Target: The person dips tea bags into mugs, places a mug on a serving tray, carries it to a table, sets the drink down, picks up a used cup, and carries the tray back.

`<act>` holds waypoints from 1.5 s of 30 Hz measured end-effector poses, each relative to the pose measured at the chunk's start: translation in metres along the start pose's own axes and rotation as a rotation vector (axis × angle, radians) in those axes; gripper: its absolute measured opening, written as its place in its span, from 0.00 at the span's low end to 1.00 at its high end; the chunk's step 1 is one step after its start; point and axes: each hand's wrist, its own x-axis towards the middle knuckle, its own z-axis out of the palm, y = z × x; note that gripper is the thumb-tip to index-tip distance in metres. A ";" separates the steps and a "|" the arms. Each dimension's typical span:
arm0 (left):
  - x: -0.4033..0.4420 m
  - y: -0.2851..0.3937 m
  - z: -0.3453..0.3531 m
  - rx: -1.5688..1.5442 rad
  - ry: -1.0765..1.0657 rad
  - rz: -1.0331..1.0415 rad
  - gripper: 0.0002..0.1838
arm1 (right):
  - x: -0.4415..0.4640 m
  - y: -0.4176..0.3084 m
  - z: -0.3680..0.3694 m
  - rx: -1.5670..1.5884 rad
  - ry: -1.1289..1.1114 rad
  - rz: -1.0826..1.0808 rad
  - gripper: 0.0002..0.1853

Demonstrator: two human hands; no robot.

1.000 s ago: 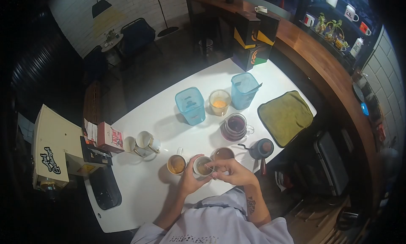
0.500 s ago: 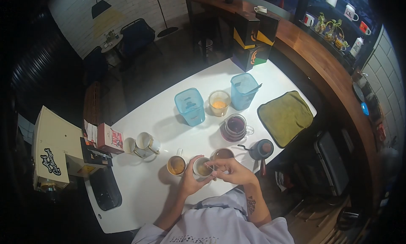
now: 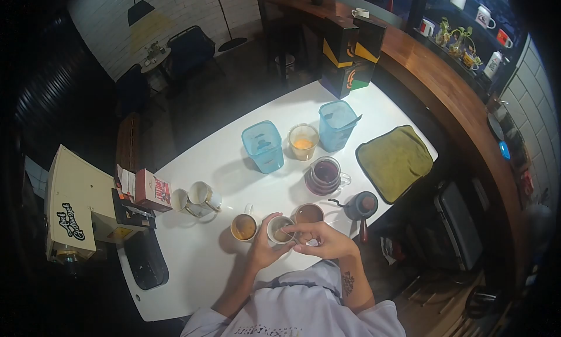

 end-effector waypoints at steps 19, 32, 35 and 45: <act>-0.002 0.017 -0.003 0.049 0.072 -0.046 0.53 | -0.002 0.001 -0.003 -0.035 0.002 -0.115 0.30; -0.002 0.011 0.000 0.027 0.138 -0.031 0.53 | -0.007 0.001 -0.013 -0.034 0.089 -0.006 0.30; -0.002 0.006 0.001 -0.001 0.142 -0.019 0.53 | -0.009 0.005 -0.015 0.011 0.118 -0.006 0.30; -0.003 0.005 0.001 0.009 0.138 -0.021 0.53 | -0.017 0.002 -0.022 0.250 0.211 0.021 0.29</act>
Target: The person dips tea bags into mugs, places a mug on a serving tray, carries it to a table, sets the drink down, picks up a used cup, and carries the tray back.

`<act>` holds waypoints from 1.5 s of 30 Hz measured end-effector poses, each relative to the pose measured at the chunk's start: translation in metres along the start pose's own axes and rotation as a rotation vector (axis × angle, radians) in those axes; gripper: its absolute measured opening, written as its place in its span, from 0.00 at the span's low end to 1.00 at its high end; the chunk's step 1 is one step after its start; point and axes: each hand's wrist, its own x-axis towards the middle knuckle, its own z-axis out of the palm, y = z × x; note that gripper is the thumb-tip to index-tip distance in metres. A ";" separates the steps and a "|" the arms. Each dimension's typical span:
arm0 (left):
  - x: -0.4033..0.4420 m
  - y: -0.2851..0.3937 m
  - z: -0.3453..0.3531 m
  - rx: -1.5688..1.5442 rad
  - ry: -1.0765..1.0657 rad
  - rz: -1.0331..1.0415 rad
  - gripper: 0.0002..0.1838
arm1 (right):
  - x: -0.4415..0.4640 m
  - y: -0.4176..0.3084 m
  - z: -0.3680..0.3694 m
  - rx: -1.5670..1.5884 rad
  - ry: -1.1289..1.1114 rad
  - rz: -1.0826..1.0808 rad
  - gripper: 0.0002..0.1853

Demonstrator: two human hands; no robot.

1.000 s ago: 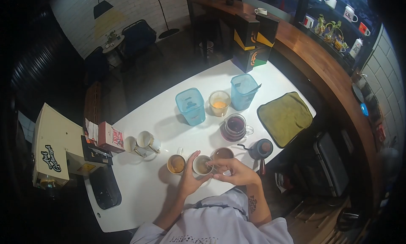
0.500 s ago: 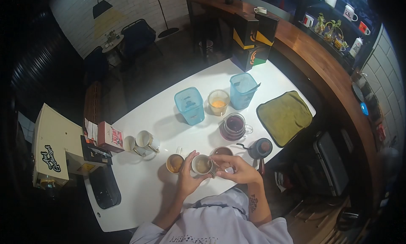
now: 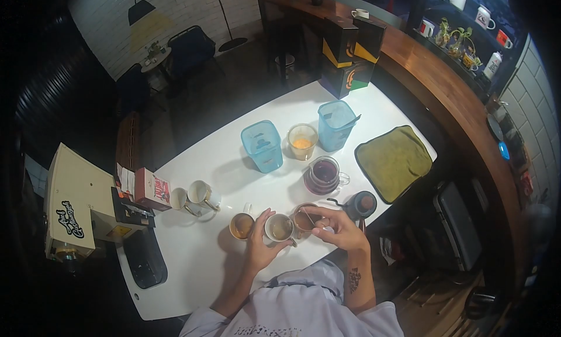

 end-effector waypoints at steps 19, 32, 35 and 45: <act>0.000 0.001 -0.002 0.005 -0.009 -0.010 0.52 | -0.003 0.024 -0.015 0.279 0.043 -0.071 0.30; 0.000 0.001 -0.002 0.016 -0.003 0.006 0.52 | -0.005 0.025 -0.017 0.310 0.105 -0.052 0.30; 0.001 0.000 -0.002 -0.011 -0.018 -0.006 0.52 | -0.005 0.024 -0.017 0.305 0.107 -0.055 0.30; 0.005 0.010 -0.006 0.038 -0.037 -0.005 0.52 | -0.004 0.021 -0.014 0.279 0.115 -0.065 0.30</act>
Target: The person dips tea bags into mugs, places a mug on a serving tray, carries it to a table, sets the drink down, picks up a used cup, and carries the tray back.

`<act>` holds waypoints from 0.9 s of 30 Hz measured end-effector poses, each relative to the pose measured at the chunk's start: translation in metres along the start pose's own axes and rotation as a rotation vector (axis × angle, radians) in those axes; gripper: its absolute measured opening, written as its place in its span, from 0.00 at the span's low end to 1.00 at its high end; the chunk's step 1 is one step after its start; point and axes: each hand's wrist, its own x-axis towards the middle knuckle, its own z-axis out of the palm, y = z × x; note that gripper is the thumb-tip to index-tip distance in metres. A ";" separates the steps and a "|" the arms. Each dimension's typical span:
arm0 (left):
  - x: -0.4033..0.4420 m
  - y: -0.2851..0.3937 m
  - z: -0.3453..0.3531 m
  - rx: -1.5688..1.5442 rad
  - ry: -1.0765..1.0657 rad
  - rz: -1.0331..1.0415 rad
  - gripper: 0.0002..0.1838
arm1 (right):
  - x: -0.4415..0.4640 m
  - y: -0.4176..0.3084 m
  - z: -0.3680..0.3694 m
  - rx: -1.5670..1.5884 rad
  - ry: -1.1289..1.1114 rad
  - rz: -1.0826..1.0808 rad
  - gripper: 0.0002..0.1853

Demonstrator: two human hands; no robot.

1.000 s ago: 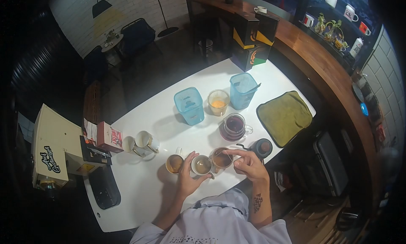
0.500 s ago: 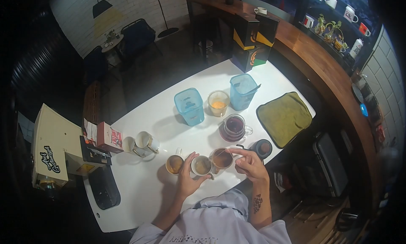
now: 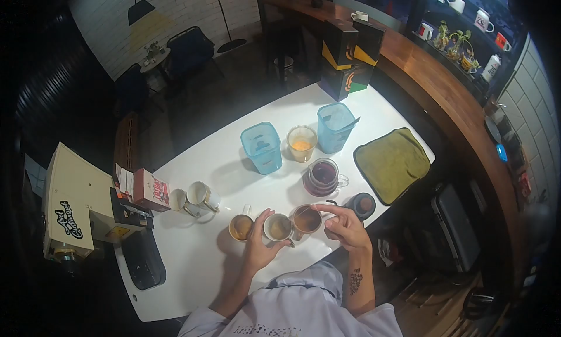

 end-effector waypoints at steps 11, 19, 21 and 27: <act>0.002 0.002 0.000 0.090 0.008 0.017 0.52 | -0.002 -0.007 0.016 -0.117 -0.088 -0.015 0.29; -0.004 0.014 -0.011 0.057 0.068 0.066 0.50 | 0.007 -0.008 0.048 -0.405 -0.196 -0.101 0.32; -0.007 0.013 -0.023 0.017 0.105 0.101 0.47 | 0.010 -0.012 0.052 -0.426 -0.222 -0.093 0.32; -0.011 0.014 -0.066 -0.149 0.306 0.002 0.33 | 0.009 -0.020 0.053 -0.482 -0.272 0.037 0.32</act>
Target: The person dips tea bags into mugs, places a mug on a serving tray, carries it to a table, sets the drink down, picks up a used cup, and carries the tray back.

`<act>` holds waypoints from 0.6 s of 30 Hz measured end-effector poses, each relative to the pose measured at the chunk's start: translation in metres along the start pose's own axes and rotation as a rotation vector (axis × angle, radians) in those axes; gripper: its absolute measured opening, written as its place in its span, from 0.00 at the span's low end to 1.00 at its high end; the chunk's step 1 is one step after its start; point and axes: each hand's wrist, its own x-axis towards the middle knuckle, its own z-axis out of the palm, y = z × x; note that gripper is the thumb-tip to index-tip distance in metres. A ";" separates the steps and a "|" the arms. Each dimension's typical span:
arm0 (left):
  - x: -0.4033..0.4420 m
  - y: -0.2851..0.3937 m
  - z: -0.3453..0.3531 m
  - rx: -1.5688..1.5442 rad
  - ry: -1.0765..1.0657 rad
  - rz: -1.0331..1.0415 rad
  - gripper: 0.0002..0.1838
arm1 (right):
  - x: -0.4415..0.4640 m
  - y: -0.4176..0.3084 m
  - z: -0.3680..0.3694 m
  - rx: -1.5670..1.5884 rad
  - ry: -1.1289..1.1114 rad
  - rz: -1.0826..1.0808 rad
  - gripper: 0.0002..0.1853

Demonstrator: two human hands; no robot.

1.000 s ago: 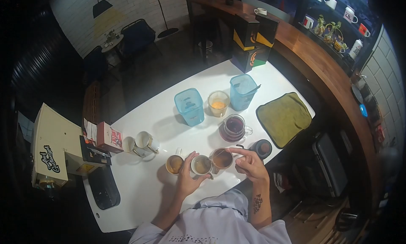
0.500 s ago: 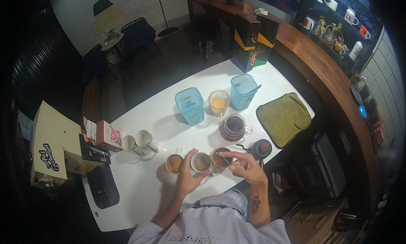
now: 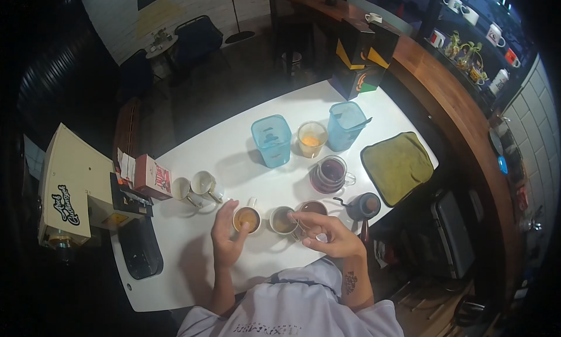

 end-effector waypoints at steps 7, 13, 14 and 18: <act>-0.006 -0.033 -0.014 0.049 -0.007 0.024 0.38 | 0.007 -0.004 0.004 -0.029 0.013 -0.005 0.31; -0.010 -0.041 -0.006 0.210 -0.044 -0.003 0.48 | 0.005 -0.011 0.001 -0.019 0.051 0.020 0.32; -0.009 -0.040 -0.005 0.268 -0.052 -0.018 0.49 | 0.005 -0.012 0.002 -0.024 0.057 0.014 0.32; -0.009 -0.048 -0.006 0.299 -0.060 -0.032 0.50 | 0.007 -0.016 0.005 -0.022 0.079 -0.030 0.33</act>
